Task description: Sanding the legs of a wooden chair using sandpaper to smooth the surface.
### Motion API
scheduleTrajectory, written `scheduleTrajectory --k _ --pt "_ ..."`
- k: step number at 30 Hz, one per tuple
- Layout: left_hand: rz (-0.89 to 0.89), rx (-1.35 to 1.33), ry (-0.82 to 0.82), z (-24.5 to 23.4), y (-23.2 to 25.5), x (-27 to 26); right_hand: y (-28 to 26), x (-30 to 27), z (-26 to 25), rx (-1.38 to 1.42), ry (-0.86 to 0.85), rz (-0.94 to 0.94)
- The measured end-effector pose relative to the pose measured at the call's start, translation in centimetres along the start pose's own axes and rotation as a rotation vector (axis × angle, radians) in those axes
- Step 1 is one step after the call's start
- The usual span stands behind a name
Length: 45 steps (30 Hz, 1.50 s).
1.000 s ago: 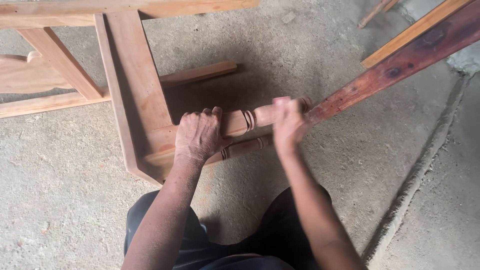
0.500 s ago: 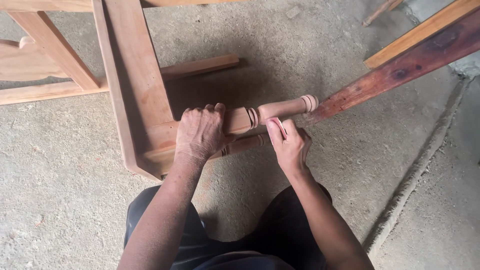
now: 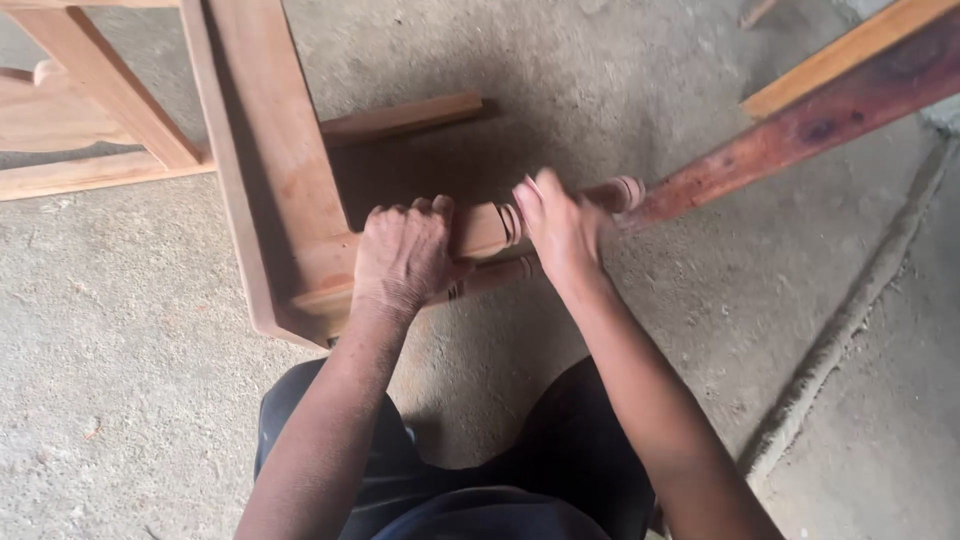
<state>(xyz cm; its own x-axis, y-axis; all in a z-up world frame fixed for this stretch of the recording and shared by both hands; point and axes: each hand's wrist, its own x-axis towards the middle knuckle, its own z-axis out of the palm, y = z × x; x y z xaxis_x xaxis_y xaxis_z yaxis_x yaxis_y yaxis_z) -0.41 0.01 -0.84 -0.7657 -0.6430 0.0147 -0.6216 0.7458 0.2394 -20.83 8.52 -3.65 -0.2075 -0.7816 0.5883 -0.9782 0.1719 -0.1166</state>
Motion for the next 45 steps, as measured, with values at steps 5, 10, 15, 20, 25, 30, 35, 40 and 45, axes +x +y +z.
scheduleTrajectory --k 5,10,15,20,25,30,35,40,45 --pt "-0.014 -0.005 0.079 -0.2 -0.2 -0.3 -1.0 0.8 1.0 -0.044 -0.012 0.114" --pt "-0.029 -0.026 0.057 0.1 -0.1 -0.1 -1.6 -6.5 -1.3 -0.006 0.340 -0.019" --pt "-0.016 -0.020 0.076 0.2 -0.1 -0.1 -4.1 -2.5 -2.4 0.288 0.192 0.300" --pt "-0.024 -0.021 0.035 -0.2 0.1 -0.6 -3.7 0.7 0.0 -0.054 -0.077 0.210" --pt "-0.028 -0.047 0.055 -0.4 -0.2 -0.1 -4.1 -1.2 -1.0 -0.026 0.175 0.003" --pt "-0.017 -0.039 0.089 0.2 0.0 -0.4 -4.8 1.6 -1.5 0.070 -0.106 0.134" --pt "-0.019 -0.048 0.123 0.1 -0.2 -0.4 -6.1 -0.8 -2.5 0.152 0.013 0.198" --pt "-0.001 -0.027 0.097 0.8 0.0 -0.5 -4.5 1.3 -1.4 0.143 -0.082 0.225" --pt "-0.011 -0.044 0.115 0.6 -0.3 -0.7 -4.6 -0.1 -0.4 0.093 -0.099 0.250"
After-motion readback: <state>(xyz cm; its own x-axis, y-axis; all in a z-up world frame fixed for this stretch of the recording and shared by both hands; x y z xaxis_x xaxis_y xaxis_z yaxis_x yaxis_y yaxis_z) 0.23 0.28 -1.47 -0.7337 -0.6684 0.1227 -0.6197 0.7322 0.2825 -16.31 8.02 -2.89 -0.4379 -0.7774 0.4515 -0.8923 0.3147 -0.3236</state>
